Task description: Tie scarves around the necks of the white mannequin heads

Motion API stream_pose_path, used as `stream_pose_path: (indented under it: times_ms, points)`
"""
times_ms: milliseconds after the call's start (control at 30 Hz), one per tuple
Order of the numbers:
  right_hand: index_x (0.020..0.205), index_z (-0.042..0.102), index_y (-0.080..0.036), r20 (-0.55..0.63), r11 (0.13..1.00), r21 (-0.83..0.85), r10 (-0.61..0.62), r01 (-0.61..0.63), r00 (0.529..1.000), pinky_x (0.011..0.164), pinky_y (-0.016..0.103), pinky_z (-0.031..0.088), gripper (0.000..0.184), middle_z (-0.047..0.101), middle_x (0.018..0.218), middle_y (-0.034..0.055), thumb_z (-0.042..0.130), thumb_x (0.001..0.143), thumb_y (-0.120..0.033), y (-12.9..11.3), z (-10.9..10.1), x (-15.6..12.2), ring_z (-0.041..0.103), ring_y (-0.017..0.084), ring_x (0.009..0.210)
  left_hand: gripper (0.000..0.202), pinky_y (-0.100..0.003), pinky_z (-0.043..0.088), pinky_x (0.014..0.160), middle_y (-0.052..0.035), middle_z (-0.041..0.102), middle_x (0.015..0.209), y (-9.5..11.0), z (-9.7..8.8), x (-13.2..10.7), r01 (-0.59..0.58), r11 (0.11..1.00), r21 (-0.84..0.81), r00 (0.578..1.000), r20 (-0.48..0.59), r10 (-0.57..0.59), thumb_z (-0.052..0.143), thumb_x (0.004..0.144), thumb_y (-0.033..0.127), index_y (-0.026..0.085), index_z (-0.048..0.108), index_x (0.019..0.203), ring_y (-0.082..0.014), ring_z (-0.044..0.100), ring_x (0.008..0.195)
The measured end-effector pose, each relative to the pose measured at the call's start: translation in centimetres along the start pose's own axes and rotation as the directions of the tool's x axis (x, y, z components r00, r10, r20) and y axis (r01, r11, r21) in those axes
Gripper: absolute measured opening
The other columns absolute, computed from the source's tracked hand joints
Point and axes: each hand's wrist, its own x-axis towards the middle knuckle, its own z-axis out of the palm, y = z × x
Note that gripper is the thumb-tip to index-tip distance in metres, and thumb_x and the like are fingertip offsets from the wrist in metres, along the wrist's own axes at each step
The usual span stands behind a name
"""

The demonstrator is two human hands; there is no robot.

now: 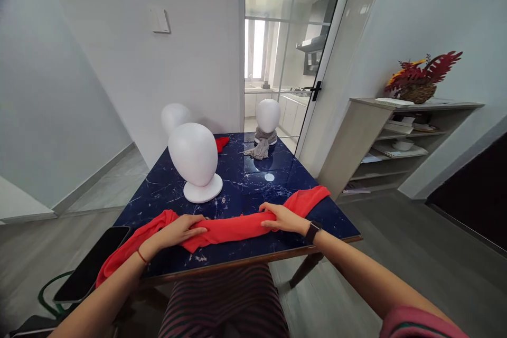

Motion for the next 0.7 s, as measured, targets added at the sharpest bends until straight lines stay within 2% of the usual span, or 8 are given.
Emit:
stream_pose_path:
  times_ms: [100, 167, 233, 333, 433, 500, 567, 700]
  points:
    - [0.116, 0.057, -0.024, -0.057, 0.976, -0.207, -0.085, 0.072, 0.995, 0.09, 0.036, 0.043, 0.038, 0.056, 0.113, 0.0079, 0.041, 0.091, -0.047, -0.1, -0.3, -0.4, 0.056, 0.02, 0.101, 0.045, -0.036, 0.041, 0.09, -0.0078, 0.062, 0.109, 0.0, 0.0, -1.1, -0.015, 0.99, 0.137, 0.998, -0.063, 0.024, 0.045, 0.085, 0.054, 0.021, 0.058, 0.113, -0.0229, 0.058, 0.098]
    - [0.12, 0.057, -0.025, -0.089, 0.941, -0.33, -0.112, 0.077, 0.99, 0.095, 0.043, 0.039, 0.039, 0.055, 0.119, 0.0099, 0.039, 0.092, -0.047, -0.9, -0.7, -0.4, 0.052, 0.024, 0.11, 0.054, -0.044, 0.03, 0.104, -0.0083, 0.058, 0.121, -0.3, -0.3, -2.4, -0.018, 0.974, 0.224, 0.991, -0.128, 0.047, 0.052, 0.081, 0.054, 0.024, 0.05, 0.125, -0.0252, 0.053, 0.111]
    - [0.128, 0.051, -0.025, -0.142, 0.921, -0.383, -0.139, 0.075, 0.98, 0.102, 0.048, 0.033, 0.045, 0.051, 0.128, 0.0117, 0.04, 0.091, -0.049, -2.6, -0.6, -0.1, 0.046, 0.026, 0.119, 0.057, -0.049, 0.019, 0.111, -0.0081, 0.054, 0.128, -1.2, -0.8, -3.7, 0.013, 0.966, 0.258, 0.981, -0.19, 0.038, 0.052, 0.082, 0.049, 0.025, 0.042, 0.133, -0.0244, 0.048, 0.119]
    - [0.141, 0.033, -0.022, -0.156, 0.921, -0.358, -0.223, 0.155, 0.962, 0.11, 0.048, 0.022, 0.063, 0.041, 0.14, 0.0121, 0.044, 0.087, -0.054, -6.3, 1.7, 1.1, 0.036, 0.025, 0.13, 0.051, -0.047, 0.018, 0.112, -0.0081, 0.047, 0.136, -3.2, -1.2, -5.3, 0.092, 0.966, 0.241, 0.96, -0.279, -0.022, 0.04, 0.089, 0.031, 0.024, 0.034, 0.138, -0.0212, 0.042, 0.126]
    - [0.145, 0.021, -0.022, -0.054, 0.924, -0.277, -0.288, 0.262, 0.956, 0.112, 0.048, 0.019, 0.075, 0.031, 0.147, 0.0107, 0.048, 0.084, -0.057, -8.8, 5.2, 2.6, 0.028, 0.025, 0.136, 0.064, -0.045, 0.026, 0.11, -0.0112, 0.039, 0.142, -5.3, -0.1, -6.5, 0.221, 0.941, 0.258, 0.92, -0.375, -0.113, 0.044, 0.077, 0.016, 0.019, 0.03, 0.14, -0.024, 0.033, 0.132]
    - [0.144, 0.024, -0.025, -0.026, 0.941, -0.233, -0.258, 0.245, 0.966, 0.111, 0.05, 0.021, 0.063, 0.032, 0.147, 0.0089, 0.043, 0.089, -0.049, -8.6, 6.8, 3.5, 0.029, 0.024, 0.136, 0.076, -0.048, 0.028, 0.108, -0.013, 0.035, 0.143, -6.4, 1.0, -7.3, 0.351, 0.892, 0.285, 0.884, -0.416, -0.215, 0.045, 0.067, 0.01, 0.017, 0.028, 0.141, -0.0276, 0.03, 0.133]
    - [0.141, 0.032, -0.028, -0.044, 0.961, -0.205, -0.201, 0.188, 0.979, 0.111, 0.05, 0.022, 0.047, 0.039, 0.143, 0.0063, 0.036, 0.095, -0.036, -7.0, 7.2, 4.0, 0.033, 0.021, 0.134, 0.08, -0.049, 0.03, 0.106, -0.0141, 0.036, 0.142, -7.4, 1.8, -8.1, 0.463, 0.835, 0.298, 0.84, -0.447, -0.307, 0.043, 0.064, 0.005, 0.016, 0.026, 0.142, -0.0283, 0.032, 0.132]
    - [0.135, 0.042, -0.028, -0.102, 0.982, -0.16, -0.115, 0.098, 0.988, 0.11, 0.048, 0.024, 0.041, 0.048, 0.137, 0.0039, 0.03, 0.096, -0.025, -2.2, 5.2, 3.8, 0.038, 0.018, 0.131, 0.071, -0.04, 0.039, 0.1, -0.0139, 0.051, 0.126, -8.1, 1.3, -9.8, 0.53, 0.798, 0.288, 0.796, -0.494, -0.35, 0.035, 0.068, 0.001, 0.011, 0.034, 0.139, -0.024, 0.048, 0.119]
